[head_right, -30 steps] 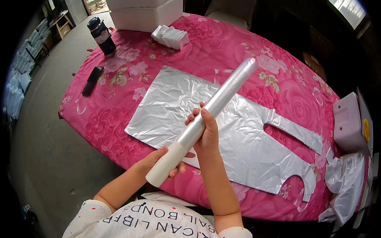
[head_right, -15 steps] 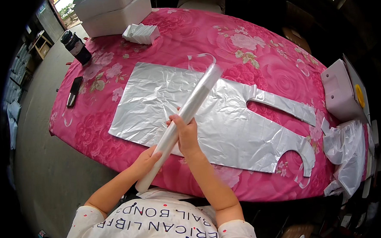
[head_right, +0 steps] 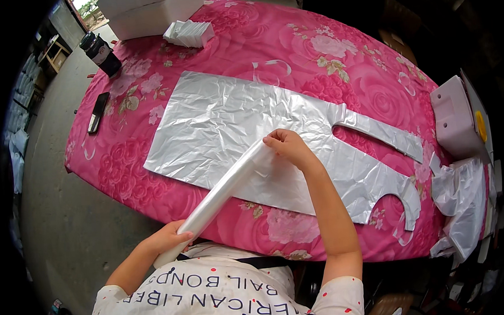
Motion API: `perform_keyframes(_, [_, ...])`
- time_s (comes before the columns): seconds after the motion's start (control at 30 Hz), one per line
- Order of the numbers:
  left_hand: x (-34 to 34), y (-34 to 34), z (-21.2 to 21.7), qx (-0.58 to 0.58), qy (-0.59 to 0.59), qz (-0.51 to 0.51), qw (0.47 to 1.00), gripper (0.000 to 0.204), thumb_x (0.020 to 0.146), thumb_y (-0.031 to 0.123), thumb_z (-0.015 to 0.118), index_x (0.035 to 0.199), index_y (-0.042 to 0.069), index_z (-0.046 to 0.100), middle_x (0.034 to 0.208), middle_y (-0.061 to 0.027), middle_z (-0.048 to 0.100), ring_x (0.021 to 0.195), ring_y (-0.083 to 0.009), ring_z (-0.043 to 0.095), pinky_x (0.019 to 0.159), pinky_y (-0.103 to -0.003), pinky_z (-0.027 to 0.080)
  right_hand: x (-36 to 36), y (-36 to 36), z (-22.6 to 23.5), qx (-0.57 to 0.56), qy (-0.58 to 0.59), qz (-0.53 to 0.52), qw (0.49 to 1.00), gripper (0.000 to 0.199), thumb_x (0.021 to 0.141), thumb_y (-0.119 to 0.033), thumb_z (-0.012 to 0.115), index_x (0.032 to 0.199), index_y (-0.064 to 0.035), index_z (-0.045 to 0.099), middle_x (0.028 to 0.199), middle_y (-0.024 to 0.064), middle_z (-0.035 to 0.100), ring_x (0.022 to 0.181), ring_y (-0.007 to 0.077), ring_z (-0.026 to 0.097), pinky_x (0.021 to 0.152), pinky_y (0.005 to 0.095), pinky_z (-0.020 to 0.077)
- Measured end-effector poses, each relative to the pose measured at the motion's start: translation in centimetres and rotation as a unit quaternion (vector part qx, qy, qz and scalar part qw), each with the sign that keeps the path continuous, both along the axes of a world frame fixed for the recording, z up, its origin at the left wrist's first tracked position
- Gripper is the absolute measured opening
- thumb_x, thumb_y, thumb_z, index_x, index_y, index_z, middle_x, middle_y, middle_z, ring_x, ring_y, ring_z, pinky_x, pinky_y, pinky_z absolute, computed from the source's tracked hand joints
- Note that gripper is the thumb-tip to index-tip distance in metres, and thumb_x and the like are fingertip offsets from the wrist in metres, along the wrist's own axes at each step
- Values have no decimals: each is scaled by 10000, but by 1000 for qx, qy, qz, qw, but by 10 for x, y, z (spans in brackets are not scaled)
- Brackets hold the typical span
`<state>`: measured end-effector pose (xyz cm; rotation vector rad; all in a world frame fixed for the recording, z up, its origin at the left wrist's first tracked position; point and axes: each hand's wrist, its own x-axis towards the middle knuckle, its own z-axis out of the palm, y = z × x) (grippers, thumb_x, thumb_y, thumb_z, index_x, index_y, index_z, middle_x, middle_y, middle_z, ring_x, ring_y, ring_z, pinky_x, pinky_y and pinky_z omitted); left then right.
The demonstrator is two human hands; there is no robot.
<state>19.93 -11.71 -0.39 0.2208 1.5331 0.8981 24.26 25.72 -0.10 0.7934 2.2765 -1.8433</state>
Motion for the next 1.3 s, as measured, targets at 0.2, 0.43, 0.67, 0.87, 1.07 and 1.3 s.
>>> perform_keyframes(0.2, [-2,-4,-3,19,-29,4,999,376,853,233,604,1154,28,507,864,-49,569,705,-103,549,638,-264,484,-1,12,-5,-64,7,88,994,209,815,-227,666,768,-32,606,659,-10,564,580,66,504,551,216,407])
perform_keyframes(0.43, [-21,-58,-21,-10,-47,-83,995,482,803,214,659,1209,26,482,946,-71,605,844,-139,579,780,-292,476,29,117,-19,106,42,-137,984,181,810,-166,658,731,-22,583,620,4,539,516,70,477,478,214,388])
perform_keyframes(0.67, [-85,-57,15,-7,65,-349,935,503,737,276,737,1137,25,562,1024,-78,631,947,-185,587,845,-313,443,59,162,-12,139,41,-137,980,170,830,-140,629,747,0,580,620,7,547,517,66,474,466,224,376])
perform_keyframes(0.87, [-101,92,58,127,364,-430,816,440,653,268,744,1014,57,608,952,-119,619,904,-304,588,780,-375,457,11,119,-6,136,-39,-53,989,192,799,-168,651,761,13,601,633,32,567,533,92,518,491,240,425])
perform_keyframes(1.07, [-114,170,28,229,596,-377,671,435,664,184,725,1062,70,588,994,-115,580,949,-310,550,853,-391,439,-12,118,-3,146,-73,-5,987,208,785,-179,660,757,20,606,622,39,567,526,98,514,502,251,435])
perform_keyframes(1.3, [-61,157,-19,434,519,-441,590,625,814,413,555,1253,-13,425,1282,-163,438,1202,-311,415,1009,-400,333,-21,123,-11,122,-89,22,988,190,789,-181,657,766,1,608,638,28,559,539,93,499,526,242,424])
